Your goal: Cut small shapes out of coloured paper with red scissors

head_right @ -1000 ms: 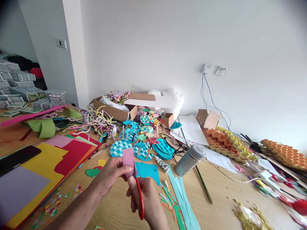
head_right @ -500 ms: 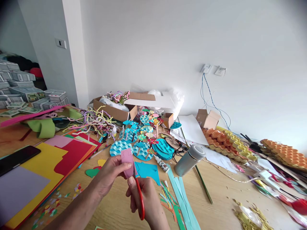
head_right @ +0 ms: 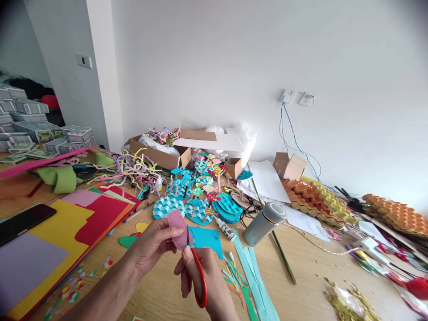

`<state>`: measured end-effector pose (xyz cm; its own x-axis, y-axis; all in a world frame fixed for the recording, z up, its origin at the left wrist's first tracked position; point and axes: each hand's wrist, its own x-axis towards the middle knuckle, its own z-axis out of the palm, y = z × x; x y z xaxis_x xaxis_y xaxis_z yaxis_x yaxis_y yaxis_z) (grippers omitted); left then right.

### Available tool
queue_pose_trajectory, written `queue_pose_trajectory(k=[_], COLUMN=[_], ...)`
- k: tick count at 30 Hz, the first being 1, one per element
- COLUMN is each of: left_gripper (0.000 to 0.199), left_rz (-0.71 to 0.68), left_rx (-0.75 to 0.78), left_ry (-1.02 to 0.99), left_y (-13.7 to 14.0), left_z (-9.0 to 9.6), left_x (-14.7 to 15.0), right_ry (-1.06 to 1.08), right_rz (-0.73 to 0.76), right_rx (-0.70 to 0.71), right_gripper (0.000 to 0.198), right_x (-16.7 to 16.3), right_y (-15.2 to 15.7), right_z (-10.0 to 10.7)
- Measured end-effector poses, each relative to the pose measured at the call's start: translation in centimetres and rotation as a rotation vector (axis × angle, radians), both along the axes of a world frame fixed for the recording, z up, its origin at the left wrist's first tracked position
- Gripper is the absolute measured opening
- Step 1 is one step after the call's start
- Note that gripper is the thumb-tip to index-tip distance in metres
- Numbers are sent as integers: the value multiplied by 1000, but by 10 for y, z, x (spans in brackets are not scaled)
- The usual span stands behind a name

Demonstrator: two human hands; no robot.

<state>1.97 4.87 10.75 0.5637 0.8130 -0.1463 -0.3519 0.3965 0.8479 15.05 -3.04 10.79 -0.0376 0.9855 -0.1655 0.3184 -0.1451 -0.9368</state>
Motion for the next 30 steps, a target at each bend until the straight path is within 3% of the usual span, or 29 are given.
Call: queue_pose_trajectory(k=[30], left_gripper=[22], left_rz=[62], left_rx=[-56], left_ry=[-49], left_y=[-7], left_z=[-2], left_x=[7], right_ry=[152], right_rz=[26], right_rx=[46], right_gripper=[63], right_x=[5], right_y=[4], right_z=[-12])
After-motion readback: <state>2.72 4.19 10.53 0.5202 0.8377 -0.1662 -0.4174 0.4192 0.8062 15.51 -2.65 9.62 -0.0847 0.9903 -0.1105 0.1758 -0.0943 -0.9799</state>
